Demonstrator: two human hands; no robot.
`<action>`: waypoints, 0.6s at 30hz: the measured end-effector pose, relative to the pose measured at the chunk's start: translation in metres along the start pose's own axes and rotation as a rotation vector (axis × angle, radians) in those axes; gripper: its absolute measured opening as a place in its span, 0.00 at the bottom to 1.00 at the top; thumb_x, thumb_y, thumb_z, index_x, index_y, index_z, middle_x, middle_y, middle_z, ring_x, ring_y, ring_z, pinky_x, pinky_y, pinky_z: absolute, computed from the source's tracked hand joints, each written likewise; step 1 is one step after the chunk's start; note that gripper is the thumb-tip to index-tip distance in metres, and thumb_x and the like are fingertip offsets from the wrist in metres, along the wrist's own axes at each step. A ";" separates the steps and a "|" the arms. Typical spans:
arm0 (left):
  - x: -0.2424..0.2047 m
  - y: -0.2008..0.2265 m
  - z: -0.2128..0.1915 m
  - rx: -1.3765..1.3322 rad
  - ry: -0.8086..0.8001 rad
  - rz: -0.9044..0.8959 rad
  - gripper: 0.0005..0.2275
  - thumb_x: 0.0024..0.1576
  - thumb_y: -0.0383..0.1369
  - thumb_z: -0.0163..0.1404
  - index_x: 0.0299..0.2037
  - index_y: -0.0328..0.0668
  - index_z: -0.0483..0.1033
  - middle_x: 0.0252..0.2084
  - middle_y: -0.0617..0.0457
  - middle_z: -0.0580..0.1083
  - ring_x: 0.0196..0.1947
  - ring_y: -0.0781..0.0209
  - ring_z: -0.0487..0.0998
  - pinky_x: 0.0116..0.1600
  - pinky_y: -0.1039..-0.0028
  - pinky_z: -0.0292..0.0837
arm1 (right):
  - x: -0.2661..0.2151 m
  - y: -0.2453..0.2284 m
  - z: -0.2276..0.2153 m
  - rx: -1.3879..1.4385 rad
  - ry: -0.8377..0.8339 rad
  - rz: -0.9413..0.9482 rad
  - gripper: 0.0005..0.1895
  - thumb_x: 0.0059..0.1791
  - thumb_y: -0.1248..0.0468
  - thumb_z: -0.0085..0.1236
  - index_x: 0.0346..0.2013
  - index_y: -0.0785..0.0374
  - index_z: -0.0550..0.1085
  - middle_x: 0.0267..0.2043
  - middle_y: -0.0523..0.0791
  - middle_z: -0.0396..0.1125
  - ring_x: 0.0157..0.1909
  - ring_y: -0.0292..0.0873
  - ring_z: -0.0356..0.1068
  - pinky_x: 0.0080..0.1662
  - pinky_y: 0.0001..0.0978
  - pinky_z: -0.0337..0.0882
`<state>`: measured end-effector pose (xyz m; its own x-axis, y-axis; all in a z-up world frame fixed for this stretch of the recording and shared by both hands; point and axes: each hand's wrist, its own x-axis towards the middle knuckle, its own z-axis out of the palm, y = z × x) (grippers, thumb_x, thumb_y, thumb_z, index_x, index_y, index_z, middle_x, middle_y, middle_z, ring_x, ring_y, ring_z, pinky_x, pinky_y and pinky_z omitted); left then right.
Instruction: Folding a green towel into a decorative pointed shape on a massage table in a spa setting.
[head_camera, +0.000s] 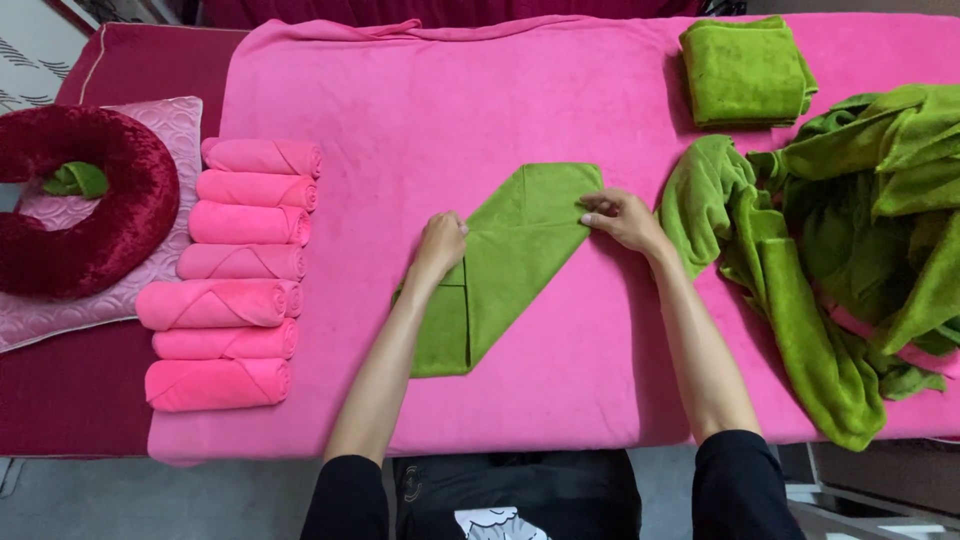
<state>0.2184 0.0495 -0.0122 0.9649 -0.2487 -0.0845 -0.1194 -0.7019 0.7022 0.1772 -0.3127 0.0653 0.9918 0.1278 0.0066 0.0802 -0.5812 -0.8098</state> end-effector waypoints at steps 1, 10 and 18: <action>0.002 -0.006 0.003 0.028 -0.033 -0.005 0.08 0.65 0.30 0.50 0.40 0.33 0.80 0.41 0.38 0.76 0.52 0.34 0.80 0.55 0.48 0.76 | -0.001 0.000 0.001 -0.036 0.009 -0.013 0.23 0.48 0.61 0.73 0.57 0.57 0.80 0.50 0.51 0.73 0.55 0.53 0.72 0.58 0.46 0.70; 0.008 0.006 -0.011 0.036 -0.005 0.008 0.05 0.57 0.29 0.58 0.35 0.35 0.86 0.36 0.33 0.81 0.48 0.30 0.82 0.52 0.48 0.78 | 0.009 0.039 0.022 -0.489 0.234 -0.379 0.19 0.49 0.57 0.72 0.54 0.54 0.81 0.58 0.49 0.69 0.61 0.55 0.70 0.59 0.47 0.68; -0.015 0.034 -0.036 0.025 -0.030 -0.001 0.07 0.57 0.29 0.57 0.37 0.32 0.85 0.37 0.31 0.81 0.50 0.31 0.81 0.54 0.48 0.77 | -0.072 -0.046 0.076 -0.657 0.064 -0.674 0.23 0.59 0.54 0.48 0.67 0.57 0.72 0.70 0.55 0.64 0.72 0.58 0.62 0.68 0.56 0.59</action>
<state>0.2078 0.0536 0.0379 0.9578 -0.2671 -0.1065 -0.1242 -0.7183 0.6845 0.0942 -0.2342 0.0581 0.7178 0.5692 0.4010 0.6598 -0.7400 -0.1306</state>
